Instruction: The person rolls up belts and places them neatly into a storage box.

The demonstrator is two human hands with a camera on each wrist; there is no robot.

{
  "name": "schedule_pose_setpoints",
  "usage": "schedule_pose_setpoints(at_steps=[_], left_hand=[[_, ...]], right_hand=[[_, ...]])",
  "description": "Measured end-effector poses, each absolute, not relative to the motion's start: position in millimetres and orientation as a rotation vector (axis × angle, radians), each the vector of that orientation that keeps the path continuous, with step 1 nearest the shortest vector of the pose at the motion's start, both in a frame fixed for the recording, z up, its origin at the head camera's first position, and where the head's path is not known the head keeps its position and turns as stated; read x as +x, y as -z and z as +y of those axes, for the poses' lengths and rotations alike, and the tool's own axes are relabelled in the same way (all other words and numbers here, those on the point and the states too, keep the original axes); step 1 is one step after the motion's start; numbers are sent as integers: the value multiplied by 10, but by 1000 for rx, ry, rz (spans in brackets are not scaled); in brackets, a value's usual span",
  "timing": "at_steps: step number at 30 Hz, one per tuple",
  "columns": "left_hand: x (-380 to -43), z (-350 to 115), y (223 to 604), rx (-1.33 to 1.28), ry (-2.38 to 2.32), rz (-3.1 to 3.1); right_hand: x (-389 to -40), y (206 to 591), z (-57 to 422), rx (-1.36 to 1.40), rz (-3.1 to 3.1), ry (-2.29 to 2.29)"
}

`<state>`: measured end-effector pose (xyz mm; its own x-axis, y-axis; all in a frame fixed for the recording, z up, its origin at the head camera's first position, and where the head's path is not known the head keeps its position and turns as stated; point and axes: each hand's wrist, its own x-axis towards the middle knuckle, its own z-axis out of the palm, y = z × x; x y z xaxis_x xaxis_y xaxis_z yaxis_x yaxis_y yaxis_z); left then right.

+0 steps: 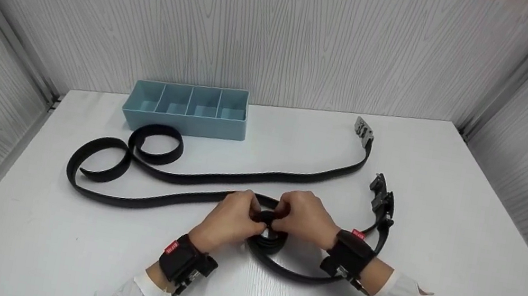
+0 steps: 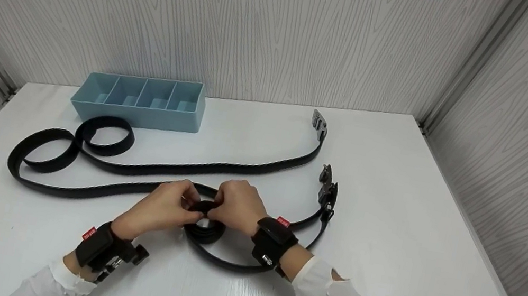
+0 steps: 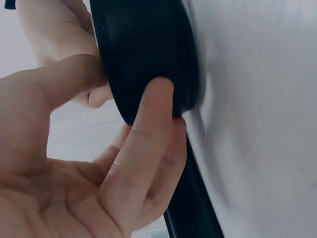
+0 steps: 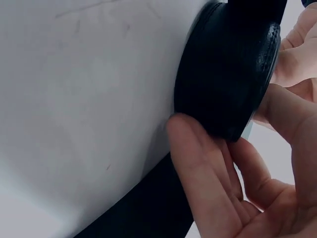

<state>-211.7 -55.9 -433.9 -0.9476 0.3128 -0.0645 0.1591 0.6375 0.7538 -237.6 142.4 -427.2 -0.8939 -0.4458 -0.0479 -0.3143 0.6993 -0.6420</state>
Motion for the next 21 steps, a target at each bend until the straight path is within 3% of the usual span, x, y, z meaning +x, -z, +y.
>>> schedule_pose_setpoints(at_steps=[10,21], left_hand=[[-2105,-554,4340,447,-1164,2711],[-2085,-547,4325,484,-1146,2731]], right_hand=[[-2411,4155,1614,-699,2531,952],[-2473,3735,2548,-821,2512,657]])
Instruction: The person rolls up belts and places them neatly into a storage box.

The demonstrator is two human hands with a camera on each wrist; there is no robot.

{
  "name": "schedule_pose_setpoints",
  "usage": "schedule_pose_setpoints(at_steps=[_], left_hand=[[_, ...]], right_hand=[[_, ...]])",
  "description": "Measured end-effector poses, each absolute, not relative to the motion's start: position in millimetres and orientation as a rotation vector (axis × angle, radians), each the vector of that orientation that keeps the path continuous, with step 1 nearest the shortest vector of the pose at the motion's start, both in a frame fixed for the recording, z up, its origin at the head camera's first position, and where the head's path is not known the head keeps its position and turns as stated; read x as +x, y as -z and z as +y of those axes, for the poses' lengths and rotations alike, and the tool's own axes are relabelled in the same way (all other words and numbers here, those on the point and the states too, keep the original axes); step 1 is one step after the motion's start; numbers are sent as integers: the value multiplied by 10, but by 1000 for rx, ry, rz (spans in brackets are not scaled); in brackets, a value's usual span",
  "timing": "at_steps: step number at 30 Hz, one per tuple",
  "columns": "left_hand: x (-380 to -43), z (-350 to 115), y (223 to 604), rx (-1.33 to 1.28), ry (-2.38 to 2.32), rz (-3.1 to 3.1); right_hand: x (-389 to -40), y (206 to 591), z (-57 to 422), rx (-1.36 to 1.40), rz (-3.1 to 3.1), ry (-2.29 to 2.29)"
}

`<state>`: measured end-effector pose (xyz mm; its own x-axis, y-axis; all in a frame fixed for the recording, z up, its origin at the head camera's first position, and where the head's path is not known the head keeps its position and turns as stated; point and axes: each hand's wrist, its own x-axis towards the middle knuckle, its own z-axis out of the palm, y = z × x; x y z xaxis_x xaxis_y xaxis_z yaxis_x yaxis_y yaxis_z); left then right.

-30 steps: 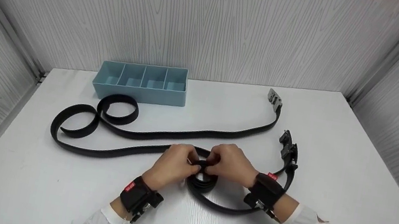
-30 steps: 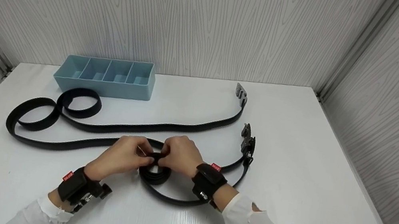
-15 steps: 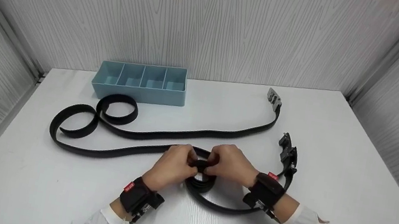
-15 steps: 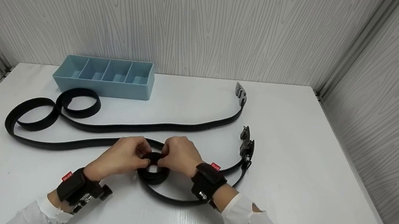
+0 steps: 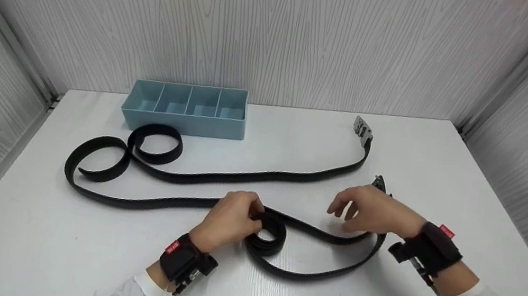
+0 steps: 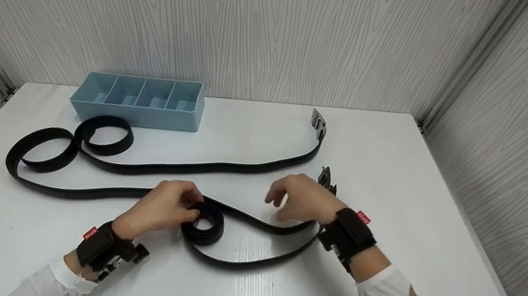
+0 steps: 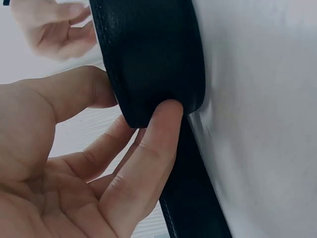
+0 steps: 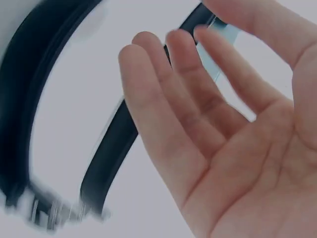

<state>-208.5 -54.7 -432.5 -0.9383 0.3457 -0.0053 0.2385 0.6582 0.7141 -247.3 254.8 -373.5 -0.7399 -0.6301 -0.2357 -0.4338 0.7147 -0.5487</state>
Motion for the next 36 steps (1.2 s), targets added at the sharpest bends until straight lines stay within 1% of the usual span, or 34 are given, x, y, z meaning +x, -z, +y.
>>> schedule_pose_setpoints(at_steps=[3,7,15,19,25,32,36], left_hand=[[-2087,-548,4330,488,-1146,2733],[-2092,-550,4335,484,-1154,2729],[-2093,-559,4334,494,-1160,2720],[-2092,-559,4330,518,-1142,2733],[-2089,-564,4329,522,-1136,2734],[-2092,-560,4316,515,-1145,2722],[-2089,-562,4321,505,-1140,2719]], right_hand=[[-2469,3721,2752,-819,2593,479],[-2473,3800,2868,-808,2687,245],[-2609,4019,2857,-997,2929,25],[-2735,4054,2820,-1007,3001,19],[-2943,4144,2853,-871,3071,57],[-3103,4187,2969,-481,3147,337],[-3168,4291,3052,-353,3208,464]])
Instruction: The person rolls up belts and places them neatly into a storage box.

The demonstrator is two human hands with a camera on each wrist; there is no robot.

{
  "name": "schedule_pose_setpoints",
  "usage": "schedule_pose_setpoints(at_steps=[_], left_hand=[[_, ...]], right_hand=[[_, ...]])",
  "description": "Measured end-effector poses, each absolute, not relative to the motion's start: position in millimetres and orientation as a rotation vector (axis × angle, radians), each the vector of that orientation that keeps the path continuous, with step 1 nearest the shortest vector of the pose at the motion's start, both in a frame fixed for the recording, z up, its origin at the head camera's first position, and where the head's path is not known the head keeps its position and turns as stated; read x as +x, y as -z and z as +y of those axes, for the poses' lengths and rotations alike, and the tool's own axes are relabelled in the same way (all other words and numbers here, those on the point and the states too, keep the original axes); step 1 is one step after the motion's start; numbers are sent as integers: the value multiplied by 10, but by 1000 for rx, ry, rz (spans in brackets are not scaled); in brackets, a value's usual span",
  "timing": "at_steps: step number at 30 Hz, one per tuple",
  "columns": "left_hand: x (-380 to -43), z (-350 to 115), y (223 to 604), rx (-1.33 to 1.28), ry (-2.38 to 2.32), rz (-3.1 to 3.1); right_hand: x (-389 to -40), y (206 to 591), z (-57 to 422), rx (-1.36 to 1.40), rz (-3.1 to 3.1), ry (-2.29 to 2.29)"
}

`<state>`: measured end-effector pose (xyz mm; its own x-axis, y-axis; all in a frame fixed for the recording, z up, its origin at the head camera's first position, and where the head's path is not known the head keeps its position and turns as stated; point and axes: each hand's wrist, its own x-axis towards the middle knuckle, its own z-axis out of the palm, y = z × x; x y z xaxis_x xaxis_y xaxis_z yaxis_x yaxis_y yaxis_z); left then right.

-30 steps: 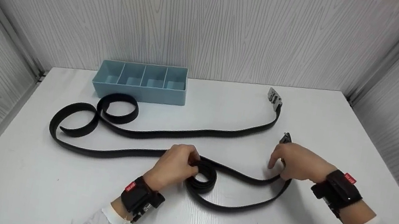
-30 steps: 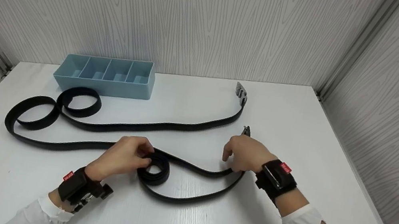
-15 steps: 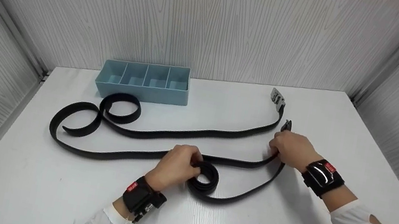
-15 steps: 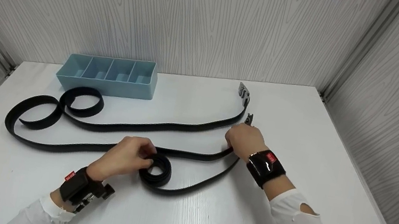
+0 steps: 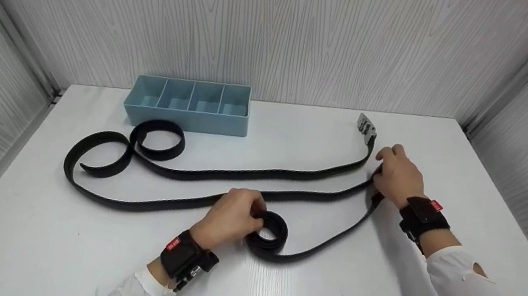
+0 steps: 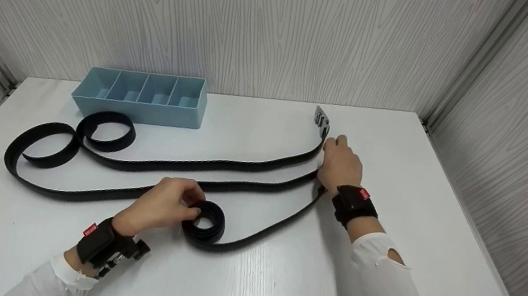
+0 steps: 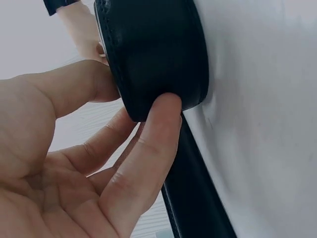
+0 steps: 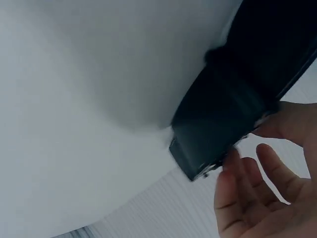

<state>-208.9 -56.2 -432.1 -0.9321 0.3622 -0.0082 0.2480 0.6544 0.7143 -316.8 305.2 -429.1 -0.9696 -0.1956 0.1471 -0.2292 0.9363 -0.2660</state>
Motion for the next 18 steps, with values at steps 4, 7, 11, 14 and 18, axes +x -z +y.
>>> schedule_pose_setpoints(at_steps=[4,7,11,14,18], left_hand=[[-2076,-564,4311,499,-1134,2714],[-2071,-552,4316,509,-1144,2707],[-2076,-555,4327,517,-1149,2710],[-2083,-570,4331,500,-1145,2714],[-2095,-582,4325,484,-1161,2709]], right_hand=[[-3161,4416,3162,215,-2997,-486],[-3137,4435,3277,170,-3072,-555],[-3115,4282,3351,198,-3187,-617],[-3070,4108,3260,255,-3186,-602],[-2936,3907,2905,382,-3078,-635]])
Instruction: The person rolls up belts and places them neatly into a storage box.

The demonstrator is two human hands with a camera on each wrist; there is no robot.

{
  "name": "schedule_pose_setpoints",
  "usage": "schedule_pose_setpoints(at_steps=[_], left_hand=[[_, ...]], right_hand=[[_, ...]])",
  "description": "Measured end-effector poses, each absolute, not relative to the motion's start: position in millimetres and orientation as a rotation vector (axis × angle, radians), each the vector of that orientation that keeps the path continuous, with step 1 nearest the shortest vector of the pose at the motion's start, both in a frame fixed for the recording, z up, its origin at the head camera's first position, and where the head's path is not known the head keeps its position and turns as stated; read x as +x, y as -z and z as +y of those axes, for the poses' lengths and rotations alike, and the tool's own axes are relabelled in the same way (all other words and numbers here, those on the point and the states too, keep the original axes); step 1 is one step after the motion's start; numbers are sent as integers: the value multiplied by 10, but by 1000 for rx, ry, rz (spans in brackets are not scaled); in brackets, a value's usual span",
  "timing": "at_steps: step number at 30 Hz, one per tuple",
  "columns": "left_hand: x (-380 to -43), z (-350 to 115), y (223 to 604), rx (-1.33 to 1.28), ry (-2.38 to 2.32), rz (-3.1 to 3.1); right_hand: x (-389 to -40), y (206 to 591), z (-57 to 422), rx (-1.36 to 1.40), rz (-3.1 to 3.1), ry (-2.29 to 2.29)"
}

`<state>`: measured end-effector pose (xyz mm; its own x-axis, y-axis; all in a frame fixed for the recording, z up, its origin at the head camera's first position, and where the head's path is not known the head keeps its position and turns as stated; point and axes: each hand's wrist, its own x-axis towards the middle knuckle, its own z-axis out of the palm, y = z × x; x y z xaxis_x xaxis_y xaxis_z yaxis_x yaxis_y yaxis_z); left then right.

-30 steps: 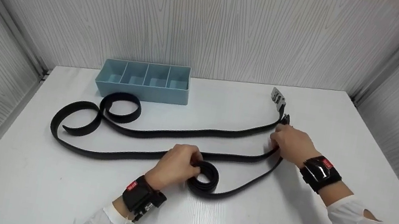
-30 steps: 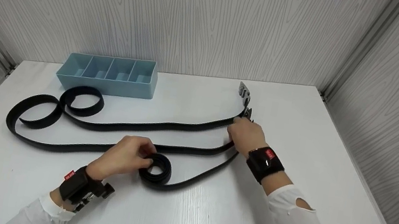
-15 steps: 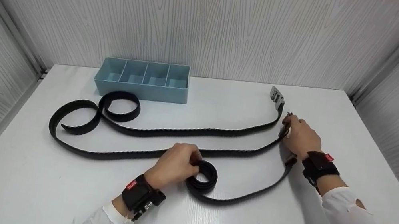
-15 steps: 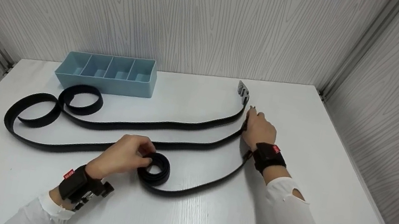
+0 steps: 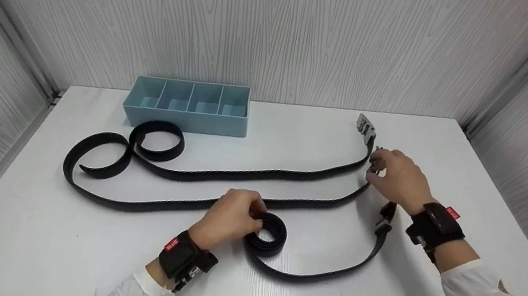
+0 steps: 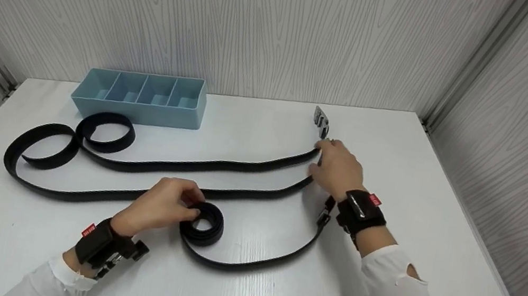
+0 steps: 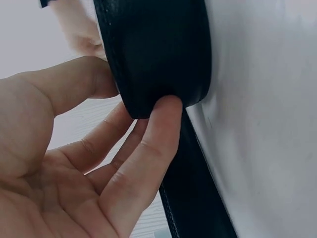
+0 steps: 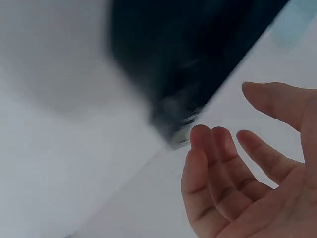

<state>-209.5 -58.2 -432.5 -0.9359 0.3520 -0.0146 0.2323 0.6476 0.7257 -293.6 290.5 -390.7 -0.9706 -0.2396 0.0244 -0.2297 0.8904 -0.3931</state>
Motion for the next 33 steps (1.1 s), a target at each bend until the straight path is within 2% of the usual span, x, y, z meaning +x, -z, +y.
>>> schedule_pose_setpoints(at_steps=[7,11,21,33], left_hand=[[-2095,-567,4351,496,-1182,2712],[-2098,-568,4354,512,-1190,2708],[-2112,-583,4337,591,-1213,2709],[-2080,-594,4343,516,-1188,2699]], right_hand=[[-2649,3846,2135,-857,2773,741],[-2532,3908,1842,-984,2585,736],[-2487,4112,1465,-694,2418,865],[-2373,4180,1415,-566,2510,986]])
